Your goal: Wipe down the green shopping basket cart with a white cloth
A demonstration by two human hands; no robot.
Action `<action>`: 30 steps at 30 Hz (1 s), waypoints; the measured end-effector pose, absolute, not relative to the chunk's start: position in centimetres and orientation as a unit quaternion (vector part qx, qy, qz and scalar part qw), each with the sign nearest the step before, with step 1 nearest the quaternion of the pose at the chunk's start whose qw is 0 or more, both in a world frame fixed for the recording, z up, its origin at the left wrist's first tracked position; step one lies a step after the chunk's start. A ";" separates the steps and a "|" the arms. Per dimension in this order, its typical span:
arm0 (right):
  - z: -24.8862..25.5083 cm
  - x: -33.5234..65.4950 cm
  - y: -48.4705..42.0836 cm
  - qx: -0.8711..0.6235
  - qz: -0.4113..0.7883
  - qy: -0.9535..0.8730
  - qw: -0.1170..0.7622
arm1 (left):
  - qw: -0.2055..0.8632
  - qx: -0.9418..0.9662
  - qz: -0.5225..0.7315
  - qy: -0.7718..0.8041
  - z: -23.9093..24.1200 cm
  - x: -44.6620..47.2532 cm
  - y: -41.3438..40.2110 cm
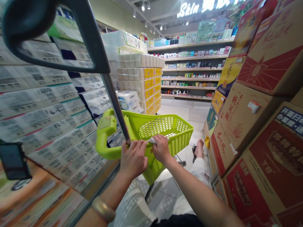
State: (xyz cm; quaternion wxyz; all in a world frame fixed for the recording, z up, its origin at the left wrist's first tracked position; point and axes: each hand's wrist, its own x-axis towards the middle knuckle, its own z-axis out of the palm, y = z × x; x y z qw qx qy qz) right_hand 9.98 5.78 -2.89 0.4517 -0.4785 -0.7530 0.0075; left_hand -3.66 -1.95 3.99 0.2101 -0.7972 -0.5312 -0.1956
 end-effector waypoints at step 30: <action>-2.8 9.9 9.1 -0.496 0.019 -0.755 0.428 | 0.178 -0.816 -0.004 -0.549 6.1 -2.0 5.2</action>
